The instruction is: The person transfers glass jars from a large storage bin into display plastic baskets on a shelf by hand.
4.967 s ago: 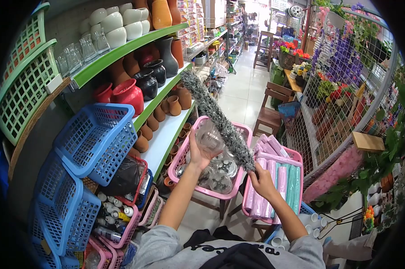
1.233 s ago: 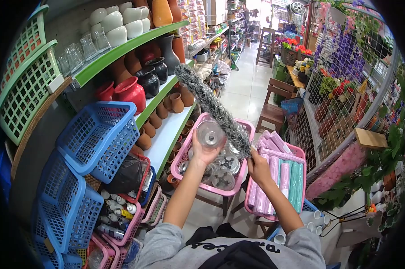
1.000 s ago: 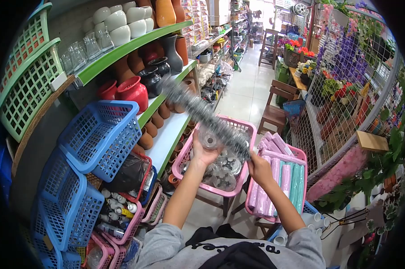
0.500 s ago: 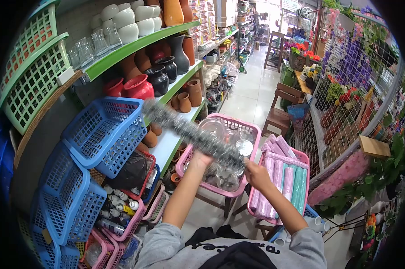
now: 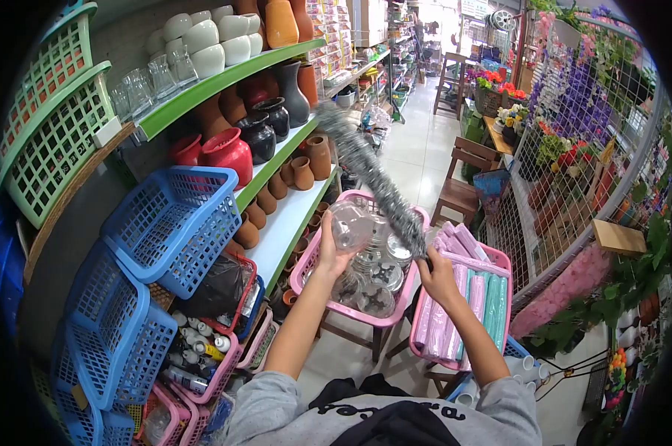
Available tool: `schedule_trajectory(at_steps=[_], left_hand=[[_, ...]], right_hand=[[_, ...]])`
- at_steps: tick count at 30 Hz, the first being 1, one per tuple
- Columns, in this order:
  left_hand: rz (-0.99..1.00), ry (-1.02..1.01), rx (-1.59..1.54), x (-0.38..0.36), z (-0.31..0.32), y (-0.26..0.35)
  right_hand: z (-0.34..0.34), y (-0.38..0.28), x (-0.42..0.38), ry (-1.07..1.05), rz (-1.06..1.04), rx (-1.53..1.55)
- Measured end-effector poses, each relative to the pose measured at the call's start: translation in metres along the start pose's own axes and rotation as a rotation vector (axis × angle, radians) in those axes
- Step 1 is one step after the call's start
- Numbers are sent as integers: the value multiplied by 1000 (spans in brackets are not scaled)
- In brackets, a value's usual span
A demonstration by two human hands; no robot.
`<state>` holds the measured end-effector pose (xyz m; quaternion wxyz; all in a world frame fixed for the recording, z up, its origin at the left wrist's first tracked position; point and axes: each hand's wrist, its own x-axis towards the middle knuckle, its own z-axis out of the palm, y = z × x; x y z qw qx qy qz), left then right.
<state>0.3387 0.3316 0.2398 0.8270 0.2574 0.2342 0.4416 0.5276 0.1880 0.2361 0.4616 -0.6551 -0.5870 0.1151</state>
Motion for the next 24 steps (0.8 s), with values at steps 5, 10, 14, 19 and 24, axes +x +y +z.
schedule_trajectory(at_steps=[5, 10, 14, 19, 24], left_hand=[[175, -27, 351, 14, -35, -4], [207, -41, 361, -4, -16, 2], [151, -77, 177, -11, -17, 2], [145, -104, 78, -7, -10, 5], [106, -195, -12, -10, -15, 8]], right_hand=[[-20, 5, -3, -208, -199, -141], [-10, 19, -11, -115, -124, -64], [-6, 3, -15, -165, -59, -22], [0, -8, -19, -124, 54, 68], [7, 6, -17, -185, 51, 0]])
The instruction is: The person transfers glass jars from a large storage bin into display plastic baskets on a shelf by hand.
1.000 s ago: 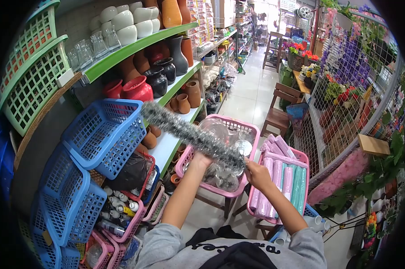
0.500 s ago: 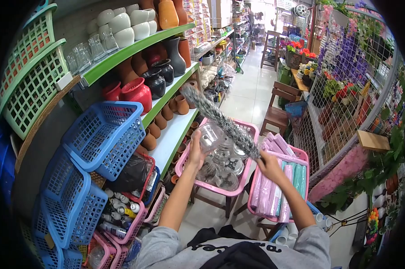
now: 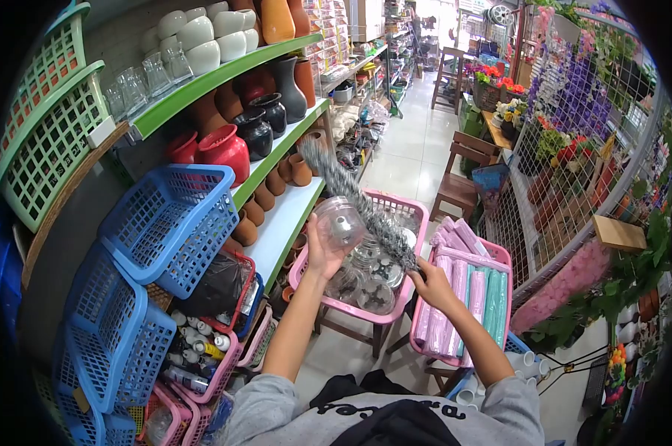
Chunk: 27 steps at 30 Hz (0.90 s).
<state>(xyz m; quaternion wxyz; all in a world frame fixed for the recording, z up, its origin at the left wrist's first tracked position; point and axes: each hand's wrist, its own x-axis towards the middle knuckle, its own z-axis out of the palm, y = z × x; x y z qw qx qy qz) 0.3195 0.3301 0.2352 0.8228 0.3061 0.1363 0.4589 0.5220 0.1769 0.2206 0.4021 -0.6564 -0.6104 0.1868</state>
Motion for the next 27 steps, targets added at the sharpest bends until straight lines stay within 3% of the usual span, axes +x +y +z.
schedule_trajectory(at_steps=[7, 11, 16, 22, 24, 25, 27], left_hand=[[9, 106, 16, 3, 1, -2], [-14, 15, -60, 2, -1, -2], [-70, -19, -208, 4, -6, -4], [-175, -256, -429, 10, -29, -10], [-132, -329, 13, 6, -20, -10], [-127, -325, 13, 7, -24, -13], [-31, -145, 191, 10, -30, -16]], right_hand=[[18, -12, -11, 37, -7, 174], [4, -8, -2, -34, 69, 24], [19, -9, -5, 36, -37, 132], [12, -10, 2, -53, 27, 69], [12, -7, 0, -63, 47, 80], [12, -5, 0, -85, 60, 89], [7, -2, 1, -19, 54, 136]])
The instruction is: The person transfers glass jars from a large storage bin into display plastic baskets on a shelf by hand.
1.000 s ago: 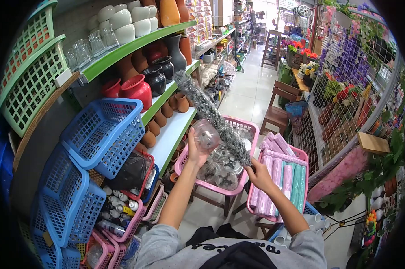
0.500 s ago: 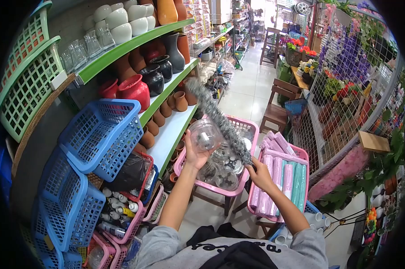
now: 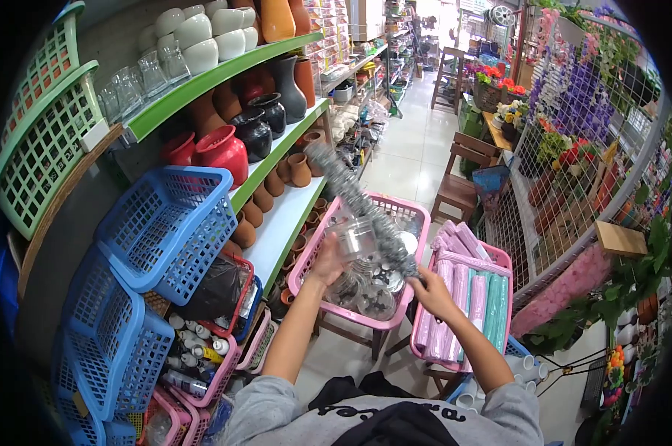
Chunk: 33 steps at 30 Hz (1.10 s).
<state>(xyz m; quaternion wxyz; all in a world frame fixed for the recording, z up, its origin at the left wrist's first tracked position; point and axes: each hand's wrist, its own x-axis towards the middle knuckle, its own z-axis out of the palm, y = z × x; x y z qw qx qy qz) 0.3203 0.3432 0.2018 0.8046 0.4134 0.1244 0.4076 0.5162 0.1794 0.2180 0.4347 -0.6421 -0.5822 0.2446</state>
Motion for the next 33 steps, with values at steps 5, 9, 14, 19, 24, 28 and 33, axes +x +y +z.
schedule_trajectory(at_steps=[5, 9, 14, 19, 24, 28, 33], left_hand=[[330, 85, 661, 8, -1, 8], [493, 20, 1115, 10, 1, 13], [456, 131, 1041, 2, 12, 5], [504, 151, 1157, 7, 8, 2], [516, 207, 1223, -6, 14, 2], [520, 230, 1043, -8, 6, 0], [537, 251, 961, -16, 1, 11]], right_hand=[[-40, -29, -2, 31, -50, -127], [-48, -44, -10, -123, -80, -497], [-55, -16, 10, 104, -47, -444], [-29, -26, -19, -69, -104, -410], [-34, -2, -5, 50, -77, -465], [-21, 36, 13, 103, 41, -328], [30, 55, 34, 102, 78, -179]])
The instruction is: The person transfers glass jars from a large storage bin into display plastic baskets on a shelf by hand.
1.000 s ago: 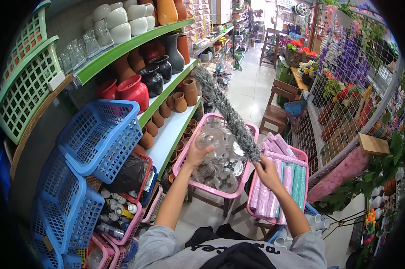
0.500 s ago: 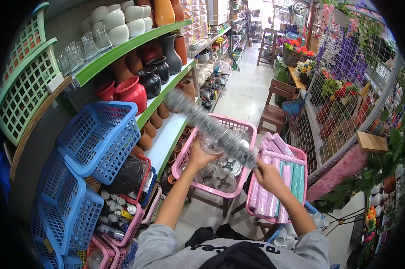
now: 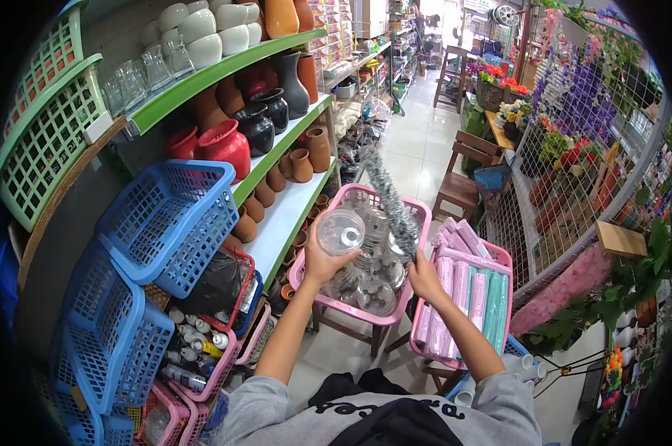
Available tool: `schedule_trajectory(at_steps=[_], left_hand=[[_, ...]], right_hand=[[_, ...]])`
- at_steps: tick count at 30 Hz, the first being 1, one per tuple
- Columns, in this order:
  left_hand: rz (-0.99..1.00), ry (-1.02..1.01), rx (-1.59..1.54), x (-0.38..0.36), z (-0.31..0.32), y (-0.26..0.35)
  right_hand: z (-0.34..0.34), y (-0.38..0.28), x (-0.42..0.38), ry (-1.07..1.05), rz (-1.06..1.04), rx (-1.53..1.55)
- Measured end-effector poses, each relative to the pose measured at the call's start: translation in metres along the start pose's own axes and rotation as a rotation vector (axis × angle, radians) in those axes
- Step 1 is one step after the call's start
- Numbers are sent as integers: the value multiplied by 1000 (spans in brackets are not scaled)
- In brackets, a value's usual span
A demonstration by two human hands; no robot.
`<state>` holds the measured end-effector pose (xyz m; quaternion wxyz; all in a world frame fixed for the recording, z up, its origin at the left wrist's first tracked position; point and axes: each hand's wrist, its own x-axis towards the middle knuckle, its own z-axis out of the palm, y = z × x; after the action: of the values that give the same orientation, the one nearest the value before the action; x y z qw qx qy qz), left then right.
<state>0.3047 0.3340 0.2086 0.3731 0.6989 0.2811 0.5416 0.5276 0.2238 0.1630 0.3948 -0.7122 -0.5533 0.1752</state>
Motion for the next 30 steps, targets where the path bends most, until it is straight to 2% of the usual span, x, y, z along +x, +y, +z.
schedule_trajectory(at_steps=[3, 5, 7, 10, 14, 19, 20, 22, 25, 26, 28, 29, 30], left_hand=[[-37, 13, -106, -4, -4, 13], [-38, 18, -124, -5, -7, 16], [-39, 29, -141, -6, -9, 16], [-37, 34, -203, -8, -8, 15], [-35, 9, -203, -8, -7, 24], [-53, -1, -216, -9, -4, 23], [-42, 0, -209, -10, -3, 22], [-32, 3, -201, -12, -2, 19], [-31, -3, -190, -14, -2, 15], [-60, 10, -228, -15, -2, 14], [-86, 29, -265, -17, -2, 14], [-142, 46, -383, -18, -3, 15], [-197, 62, -500, -19, -4, 15]], right_hand=[[17, -7, 1, -57, -7, -10], [29, 0, -2, -46, -152, -25], [37, 2, -6, -80, -139, -42], [52, 13, -8, -46, -238, -119], [56, 14, -9, -28, -228, -131], [48, 3, -11, -183, -104, -286], [50, 6, -11, -183, -106, -285], [54, 11, -9, -117, -234, -394], [47, 7, -6, -127, -251, -459], [43, 2, -6, -129, -254, -460], [31, -15, -4, -3, -375, -367], [27, -21, -2, -4, -379, -368], [24, -27, 1, -25, -352, -208]])
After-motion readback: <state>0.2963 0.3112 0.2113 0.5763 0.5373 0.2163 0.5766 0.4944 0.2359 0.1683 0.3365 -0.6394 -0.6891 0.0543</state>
